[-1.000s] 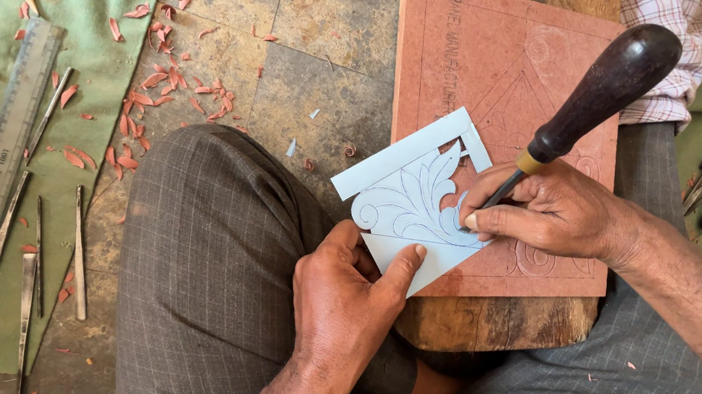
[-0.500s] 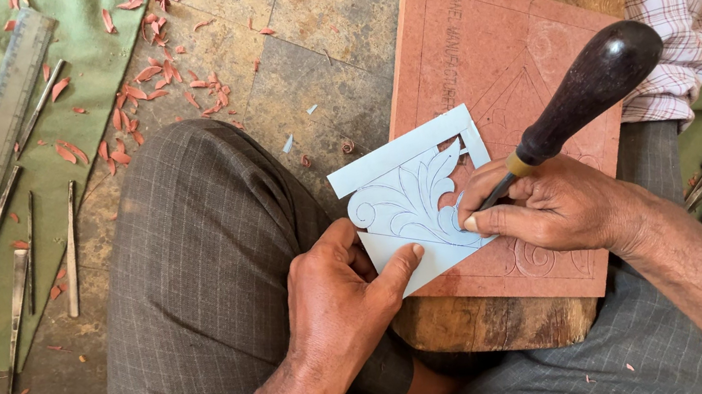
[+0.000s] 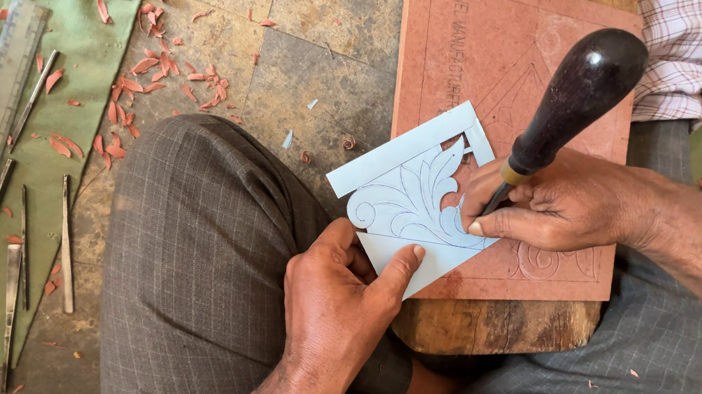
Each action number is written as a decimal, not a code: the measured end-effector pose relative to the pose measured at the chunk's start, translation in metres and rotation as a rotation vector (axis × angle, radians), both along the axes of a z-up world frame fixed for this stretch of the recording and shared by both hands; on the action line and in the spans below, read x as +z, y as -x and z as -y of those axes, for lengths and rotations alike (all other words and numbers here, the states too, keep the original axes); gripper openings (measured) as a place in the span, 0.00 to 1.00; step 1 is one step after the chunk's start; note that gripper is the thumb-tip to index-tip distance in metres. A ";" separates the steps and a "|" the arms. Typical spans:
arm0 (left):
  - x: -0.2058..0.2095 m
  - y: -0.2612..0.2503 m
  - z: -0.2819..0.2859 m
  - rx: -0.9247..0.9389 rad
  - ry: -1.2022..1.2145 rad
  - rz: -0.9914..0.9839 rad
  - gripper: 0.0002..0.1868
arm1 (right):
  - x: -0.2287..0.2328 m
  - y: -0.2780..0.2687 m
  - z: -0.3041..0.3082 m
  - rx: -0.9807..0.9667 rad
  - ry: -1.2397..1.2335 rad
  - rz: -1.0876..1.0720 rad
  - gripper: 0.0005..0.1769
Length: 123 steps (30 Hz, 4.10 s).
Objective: The person carves a wooden block using a chisel and a paper stencil. They position the stencil on the wood and carefully cut along its edges to create intricate designs.
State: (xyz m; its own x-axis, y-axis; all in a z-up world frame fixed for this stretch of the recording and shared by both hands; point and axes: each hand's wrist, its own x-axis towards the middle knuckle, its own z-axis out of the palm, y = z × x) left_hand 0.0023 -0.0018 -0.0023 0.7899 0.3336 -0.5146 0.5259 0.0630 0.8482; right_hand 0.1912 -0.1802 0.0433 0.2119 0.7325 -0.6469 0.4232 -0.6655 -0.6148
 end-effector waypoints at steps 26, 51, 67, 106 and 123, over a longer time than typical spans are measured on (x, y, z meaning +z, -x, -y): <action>0.005 -0.130 -0.046 -0.561 -0.664 0.525 0.16 | -0.038 0.095 0.009 -1.210 -0.671 0.060 0.09; -0.022 -0.023 0.023 0.103 0.177 0.275 0.18 | -0.040 0.070 0.007 -1.046 -0.480 0.137 0.10; -0.022 -0.023 0.022 0.092 0.186 0.270 0.16 | -0.031 0.058 0.001 -0.910 -0.363 0.141 0.12; -0.028 -0.022 0.023 0.072 0.219 0.291 0.17 | -0.026 0.016 0.011 -0.492 -0.236 -0.006 0.09; -0.028 -0.023 0.022 0.088 0.224 0.282 0.17 | -0.010 -0.001 -0.002 -0.221 -0.063 0.059 0.09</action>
